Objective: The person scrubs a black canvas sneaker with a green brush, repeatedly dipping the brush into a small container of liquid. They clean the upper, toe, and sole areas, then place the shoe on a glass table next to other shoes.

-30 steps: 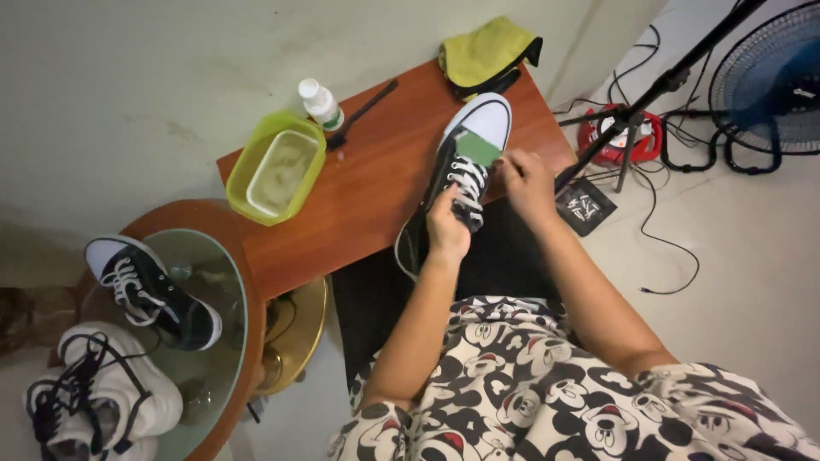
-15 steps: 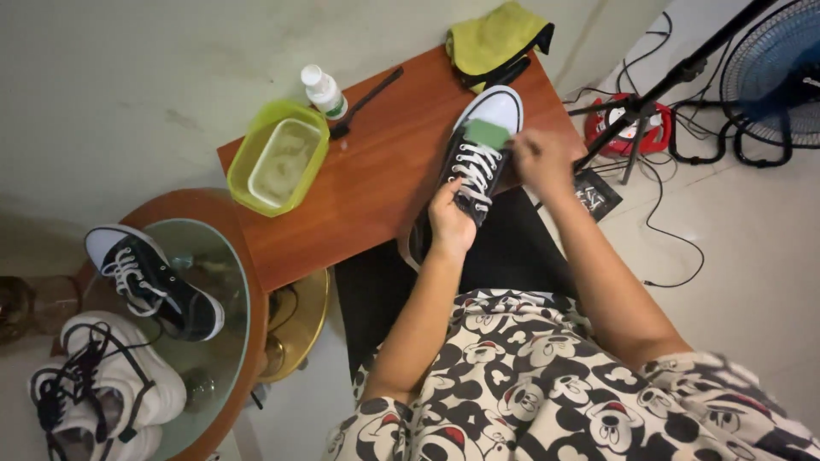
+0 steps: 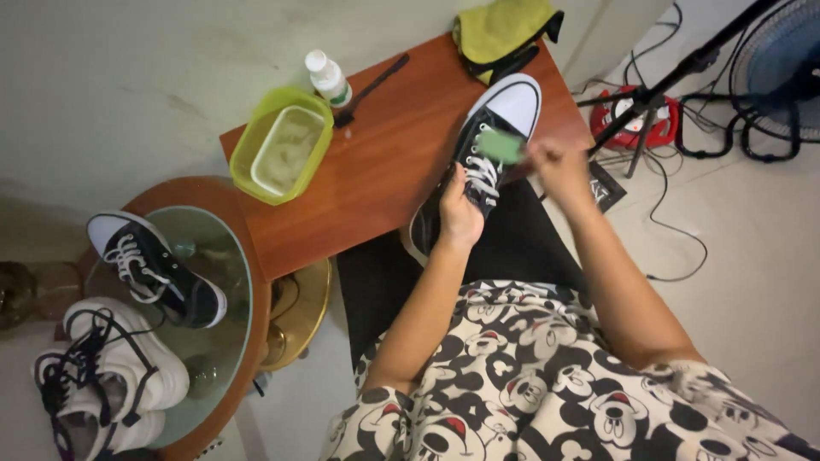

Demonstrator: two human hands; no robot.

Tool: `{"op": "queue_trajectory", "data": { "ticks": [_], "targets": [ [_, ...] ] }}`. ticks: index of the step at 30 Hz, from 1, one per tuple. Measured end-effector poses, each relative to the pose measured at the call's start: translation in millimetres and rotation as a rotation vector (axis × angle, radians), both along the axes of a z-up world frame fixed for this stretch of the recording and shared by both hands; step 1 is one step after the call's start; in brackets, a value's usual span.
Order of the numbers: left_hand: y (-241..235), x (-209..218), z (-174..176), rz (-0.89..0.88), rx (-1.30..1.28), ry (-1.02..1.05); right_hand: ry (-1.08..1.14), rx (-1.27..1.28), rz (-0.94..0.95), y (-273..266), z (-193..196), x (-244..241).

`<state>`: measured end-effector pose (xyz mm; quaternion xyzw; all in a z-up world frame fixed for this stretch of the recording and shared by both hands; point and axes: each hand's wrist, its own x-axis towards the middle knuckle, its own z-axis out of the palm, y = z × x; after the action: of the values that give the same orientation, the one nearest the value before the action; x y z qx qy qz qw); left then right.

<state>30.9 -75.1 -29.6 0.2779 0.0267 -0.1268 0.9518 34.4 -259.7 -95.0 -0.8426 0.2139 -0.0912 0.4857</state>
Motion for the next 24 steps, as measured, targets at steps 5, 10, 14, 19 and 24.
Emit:
{"op": "queue_trajectory", "data": {
  "ticks": [5,10,14,19,24],
  "targets": [
    [0,2,-1,0.005,-0.041,-0.011,-0.067,-0.02,0.003,19,25,-14],
    [-4,3,-16,-0.016,-0.12,0.04,-0.131,-0.052,-0.057,-5,1,-4],
    [-2,5,-53,-0.003,-0.14,0.085,-0.118,-0.127,0.01,0,11,-9],
    [2,14,-50,-0.036,-0.182,0.146,-0.168,-0.063,0.049,17,26,-13],
    [6,15,-32,-0.105,-0.37,0.291,-0.219,-0.195,0.001,-8,7,-8]
  ]
}}
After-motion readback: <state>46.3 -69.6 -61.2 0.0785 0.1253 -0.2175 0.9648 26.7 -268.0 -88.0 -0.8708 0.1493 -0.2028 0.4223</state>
